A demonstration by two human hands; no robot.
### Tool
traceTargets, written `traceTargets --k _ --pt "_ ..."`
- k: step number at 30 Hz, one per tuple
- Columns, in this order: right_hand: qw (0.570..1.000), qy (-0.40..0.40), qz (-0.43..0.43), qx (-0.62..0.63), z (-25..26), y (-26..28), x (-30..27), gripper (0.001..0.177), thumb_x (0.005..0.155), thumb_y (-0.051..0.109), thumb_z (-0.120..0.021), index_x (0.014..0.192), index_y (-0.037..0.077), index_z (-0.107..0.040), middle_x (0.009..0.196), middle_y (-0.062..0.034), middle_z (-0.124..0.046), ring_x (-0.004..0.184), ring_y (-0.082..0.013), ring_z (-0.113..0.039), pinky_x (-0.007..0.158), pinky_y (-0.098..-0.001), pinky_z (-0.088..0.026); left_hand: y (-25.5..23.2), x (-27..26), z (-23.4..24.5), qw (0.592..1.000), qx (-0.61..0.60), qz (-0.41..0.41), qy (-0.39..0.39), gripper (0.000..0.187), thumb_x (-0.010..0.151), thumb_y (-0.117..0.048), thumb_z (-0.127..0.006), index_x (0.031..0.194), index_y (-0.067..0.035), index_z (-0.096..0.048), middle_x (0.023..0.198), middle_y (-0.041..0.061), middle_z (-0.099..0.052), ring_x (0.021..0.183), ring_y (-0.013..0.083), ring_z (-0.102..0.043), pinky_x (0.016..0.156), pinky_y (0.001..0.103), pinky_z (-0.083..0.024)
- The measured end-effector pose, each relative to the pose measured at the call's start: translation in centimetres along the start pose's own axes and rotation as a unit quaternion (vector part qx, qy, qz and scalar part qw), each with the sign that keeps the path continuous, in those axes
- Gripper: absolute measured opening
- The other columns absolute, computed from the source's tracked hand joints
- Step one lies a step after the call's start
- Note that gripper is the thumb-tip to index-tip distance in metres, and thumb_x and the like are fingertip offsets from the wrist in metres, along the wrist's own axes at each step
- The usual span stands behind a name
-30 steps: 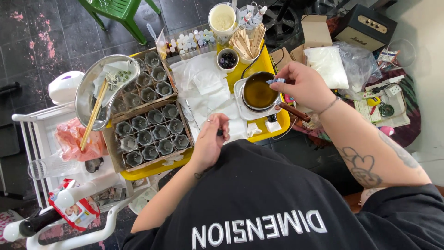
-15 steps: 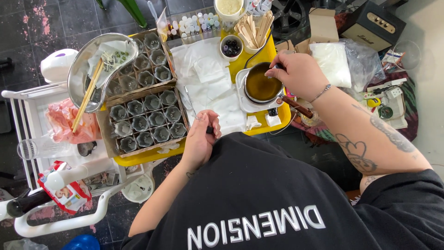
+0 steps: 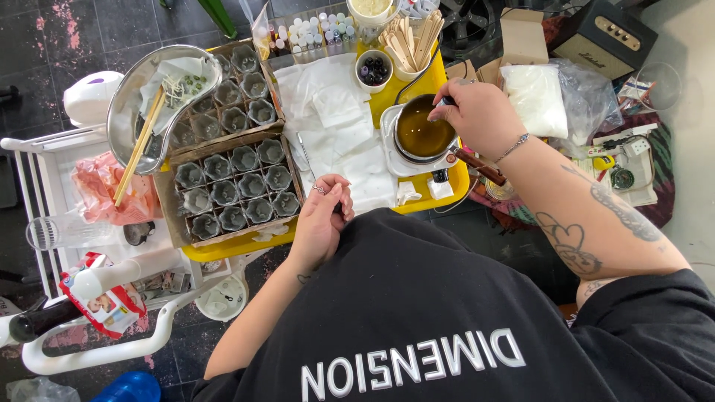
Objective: The recorder adds liquid dye to melted wax in a small pot and stirs it thoroughly.
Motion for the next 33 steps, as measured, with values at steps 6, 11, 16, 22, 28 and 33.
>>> traceTargets --k 6,11,16,22,28,33 --pt "1.0 -0.005 -0.003 -0.01 -0.1 0.1 -0.1 0.025 0.098 0.029 -0.073 0.102 0.005 -0.068 0.078 -0.0168 -0.065 0.081 -0.0376 -0.064 0.072 -0.0475 -0.049 -0.1 0.0 0.0 1.0 0.002 0.007 -0.008 0.012 0.107 -0.012 -0.051 0.115 -0.004 -0.052 0.086 0.001 -0.052 0.076 0.0118 -0.048 0.07 0.026 -0.042" --pt "0.999 -0.035 0.041 -0.001 -0.6 -0.6 -0.2 0.02 0.097 0.024 -0.072 0.101 0.005 -0.068 0.087 -0.015 -0.068 0.084 -0.0374 -0.065 0.073 -0.0468 -0.05 0.1 0.2 0.4 1.0 0.005 0.009 -0.003 0.012 0.107 -0.013 -0.052 0.115 -0.004 -0.053 0.085 0.001 -0.052 0.076 0.0119 -0.048 0.07 0.026 -0.041" --pt "0.998 -0.044 0.049 -0.005 -0.4 -0.4 -0.2 0.019 0.096 0.023 -0.074 0.099 0.005 -0.069 0.085 -0.0146 -0.068 0.084 -0.037 -0.065 0.072 -0.0469 -0.05 -0.1 0.2 0.3 1.0 0.006 0.012 -0.002 0.012 0.107 -0.013 -0.052 0.115 -0.004 -0.053 0.085 0.001 -0.052 0.076 0.0118 -0.048 0.07 0.026 -0.041" --pt "0.999 -0.033 0.015 0.006 0.1 0.3 -0.3 0.017 0.097 0.022 -0.073 0.102 0.005 -0.069 0.083 -0.0135 -0.068 0.08 -0.0346 -0.066 0.071 -0.0447 -0.05 -0.2 0.4 0.2 1.0 0.004 0.012 0.0 0.011 0.106 -0.012 -0.052 0.114 -0.004 -0.052 0.086 0.001 -0.052 0.076 0.0121 -0.047 0.071 0.027 -0.041" --pt "0.998 -0.052 0.031 0.026 0.0 0.1 -0.6 0.014 0.098 0.018 -0.07 0.101 0.004 -0.069 0.09 -0.0112 -0.071 0.082 -0.0334 -0.066 0.071 -0.0426 -0.051 -0.3 0.3 0.1 1.0 0.0 0.013 0.004 0.011 0.106 -0.012 -0.052 0.115 -0.004 -0.052 0.087 0.001 -0.051 0.077 0.0123 -0.047 0.072 0.027 -0.041" --pt "0.999 -0.037 0.025 0.032 0.2 0.2 -0.7 0.013 0.099 0.017 -0.068 0.102 0.005 -0.069 0.085 -0.0085 -0.072 0.078 -0.0312 -0.066 0.069 -0.0413 -0.051 -0.2 0.3 0.0 1.0 -0.006 0.017 0.004 0.012 0.106 -0.012 -0.052 0.115 -0.004 -0.052 0.087 0.001 -0.052 0.078 0.0122 -0.048 0.071 0.026 -0.041"
Point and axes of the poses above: each hand's wrist, its own x-axis towards the middle knuckle, its own z-axis out of the back of the hand, y = z × x, the point moved 2 cm from there along x, towards the middle knuckle
